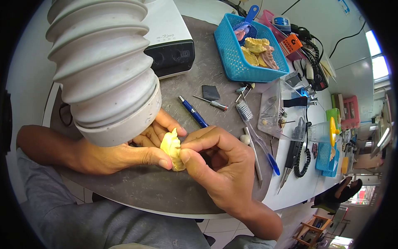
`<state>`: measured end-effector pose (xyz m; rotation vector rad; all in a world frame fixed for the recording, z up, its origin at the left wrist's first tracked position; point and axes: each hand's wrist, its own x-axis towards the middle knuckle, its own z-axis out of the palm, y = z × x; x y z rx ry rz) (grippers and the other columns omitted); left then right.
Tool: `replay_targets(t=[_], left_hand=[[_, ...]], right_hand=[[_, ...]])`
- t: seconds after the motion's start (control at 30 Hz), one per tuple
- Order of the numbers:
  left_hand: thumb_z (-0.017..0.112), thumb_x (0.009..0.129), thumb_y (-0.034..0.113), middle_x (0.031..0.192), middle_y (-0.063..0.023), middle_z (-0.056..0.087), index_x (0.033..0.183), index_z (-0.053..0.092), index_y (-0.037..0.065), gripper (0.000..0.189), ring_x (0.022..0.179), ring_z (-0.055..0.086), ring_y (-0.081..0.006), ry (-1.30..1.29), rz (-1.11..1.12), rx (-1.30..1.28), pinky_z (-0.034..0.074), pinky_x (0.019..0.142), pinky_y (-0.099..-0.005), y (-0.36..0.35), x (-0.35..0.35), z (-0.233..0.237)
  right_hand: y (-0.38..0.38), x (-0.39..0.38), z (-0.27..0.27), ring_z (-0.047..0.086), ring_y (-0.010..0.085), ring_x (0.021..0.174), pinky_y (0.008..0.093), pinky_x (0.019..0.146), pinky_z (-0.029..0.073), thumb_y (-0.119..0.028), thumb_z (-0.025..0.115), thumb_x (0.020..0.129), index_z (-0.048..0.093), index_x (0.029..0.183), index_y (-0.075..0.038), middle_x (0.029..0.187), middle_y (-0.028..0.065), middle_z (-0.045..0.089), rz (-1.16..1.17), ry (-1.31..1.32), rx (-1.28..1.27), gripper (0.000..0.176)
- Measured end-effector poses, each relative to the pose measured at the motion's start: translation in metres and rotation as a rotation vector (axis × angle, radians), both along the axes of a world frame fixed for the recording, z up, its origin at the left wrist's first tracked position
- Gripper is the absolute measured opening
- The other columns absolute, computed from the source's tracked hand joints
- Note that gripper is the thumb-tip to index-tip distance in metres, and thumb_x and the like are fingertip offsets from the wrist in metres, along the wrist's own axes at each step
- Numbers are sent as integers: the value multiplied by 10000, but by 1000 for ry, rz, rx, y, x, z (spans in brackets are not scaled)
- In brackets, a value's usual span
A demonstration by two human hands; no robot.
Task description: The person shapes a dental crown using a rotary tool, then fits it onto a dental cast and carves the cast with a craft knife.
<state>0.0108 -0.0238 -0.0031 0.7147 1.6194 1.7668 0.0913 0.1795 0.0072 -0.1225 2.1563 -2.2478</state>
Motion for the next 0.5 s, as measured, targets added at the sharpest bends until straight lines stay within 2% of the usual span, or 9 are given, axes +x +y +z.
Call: replay_targets(t=[0.07, 0.13, 0.4, 0.5], left_hand=[[799, 832, 170, 1008, -47, 680, 1087, 636, -5, 349, 940, 622, -120, -12, -13, 32, 521, 807, -282, 1, -1, -4], [801, 830, 170, 1008, -46, 680, 1090, 637, -2, 352, 940, 622, -121, -26, 2, 43, 520, 812, -284, 1, 0, -7], [824, 806, 183, 1037, -50, 686, 1098, 644, 11, 383, 959, 624, -124, -3, 51, -8, 516, 836, -285, -1, -2, -5], [833, 797, 198, 1048, -52, 686, 1098, 647, 12, 400, 962, 625, -123, -133, 63, -28, 515, 839, -284, -1, -2, -3]], right_hand=[[1, -1, 0, 602, 124, 833, 245, 751, 492, 57, 633, 880, 630, 982, 59, 921, 113, 633, -21, 38, 41, 102], [5, -2, 0, 605, 130, 875, 251, 773, 490, 41, 657, 867, 644, 1018, 66, 940, 118, 628, 13, 158, 188, 153], [4, 0, 1, 607, 154, 947, 265, 834, 498, 14, 719, 824, 601, 1126, 78, 1059, 127, 592, 22, 149, 187, 330], [6, 1, 0, 609, 158, 952, 268, 843, 502, 11, 732, 818, 589, 1144, 82, 1069, 129, 586, 40, 155, 200, 363]])
